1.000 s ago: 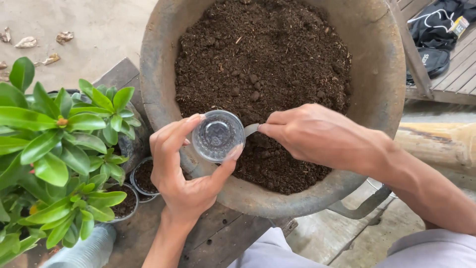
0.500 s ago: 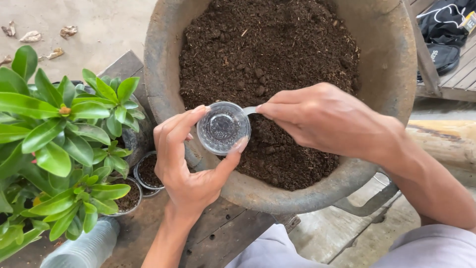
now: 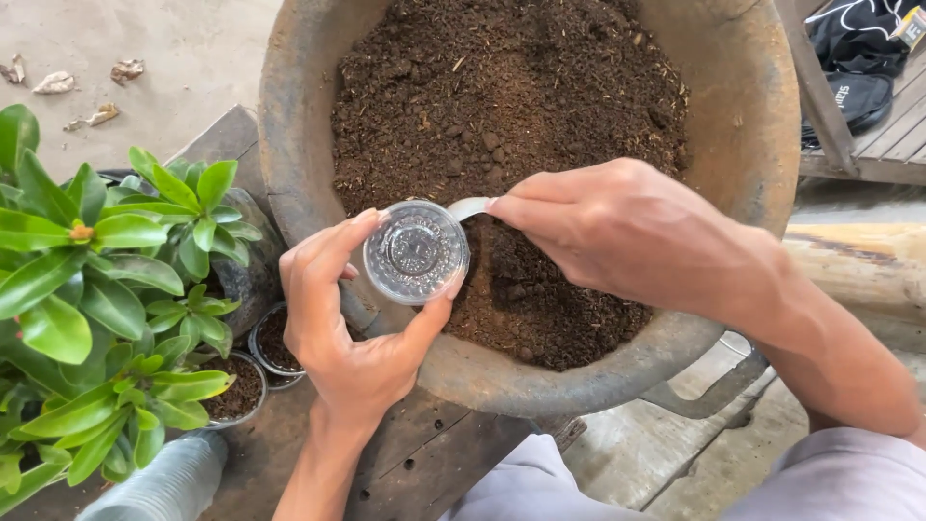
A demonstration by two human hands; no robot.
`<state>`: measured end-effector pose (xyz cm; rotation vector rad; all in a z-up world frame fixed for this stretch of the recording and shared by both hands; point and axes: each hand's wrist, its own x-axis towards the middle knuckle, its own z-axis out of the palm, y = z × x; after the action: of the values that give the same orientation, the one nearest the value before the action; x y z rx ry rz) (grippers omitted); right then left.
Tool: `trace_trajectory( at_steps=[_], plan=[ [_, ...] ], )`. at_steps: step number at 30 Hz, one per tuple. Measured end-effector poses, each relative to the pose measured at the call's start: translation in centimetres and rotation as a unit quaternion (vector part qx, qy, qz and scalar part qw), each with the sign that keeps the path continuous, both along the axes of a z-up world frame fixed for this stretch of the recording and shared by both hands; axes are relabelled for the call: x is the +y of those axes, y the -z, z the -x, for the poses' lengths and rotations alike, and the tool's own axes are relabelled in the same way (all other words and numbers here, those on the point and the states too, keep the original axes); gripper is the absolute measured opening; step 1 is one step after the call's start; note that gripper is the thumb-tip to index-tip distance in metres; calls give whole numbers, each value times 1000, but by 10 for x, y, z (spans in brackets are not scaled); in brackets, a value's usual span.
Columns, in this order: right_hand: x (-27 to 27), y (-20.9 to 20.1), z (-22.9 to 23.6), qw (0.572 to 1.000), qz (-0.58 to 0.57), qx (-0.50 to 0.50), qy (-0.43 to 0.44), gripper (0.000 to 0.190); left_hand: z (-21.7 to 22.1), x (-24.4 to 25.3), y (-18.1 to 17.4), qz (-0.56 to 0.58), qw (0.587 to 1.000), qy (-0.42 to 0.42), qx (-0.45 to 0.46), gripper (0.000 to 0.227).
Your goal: Filling small plastic cups with soil and planting seeds, then watering them with a spray bottle.
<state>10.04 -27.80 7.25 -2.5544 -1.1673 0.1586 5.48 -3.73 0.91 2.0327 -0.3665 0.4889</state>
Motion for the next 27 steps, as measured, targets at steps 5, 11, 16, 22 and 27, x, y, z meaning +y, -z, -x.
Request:
trace_trajectory(
  at_steps=[5, 11, 16, 22, 27],
  plan=[
    [-10, 16, 3, 994, 105, 22, -1, 14, 2, -1, 2, -10, 1000, -3, 2, 57],
    [-29, 0, 19, 982, 140, 127, 17, 28, 0, -3, 3, -11, 1000, -4, -4, 59],
    [-36, -17, 22, 995, 40, 91, 2, 30, 1, -4, 3, -20, 1000, -3, -2, 59],
    [-32, -3, 24, 986, 120, 112, 8, 33, 0, -6, 2, -18, 1000, -5, 0, 59],
    [-32, -3, 21, 994, 78, 81, -11, 30, 0, -4, 3, -16, 1000, -6, 0, 58]
  ],
)
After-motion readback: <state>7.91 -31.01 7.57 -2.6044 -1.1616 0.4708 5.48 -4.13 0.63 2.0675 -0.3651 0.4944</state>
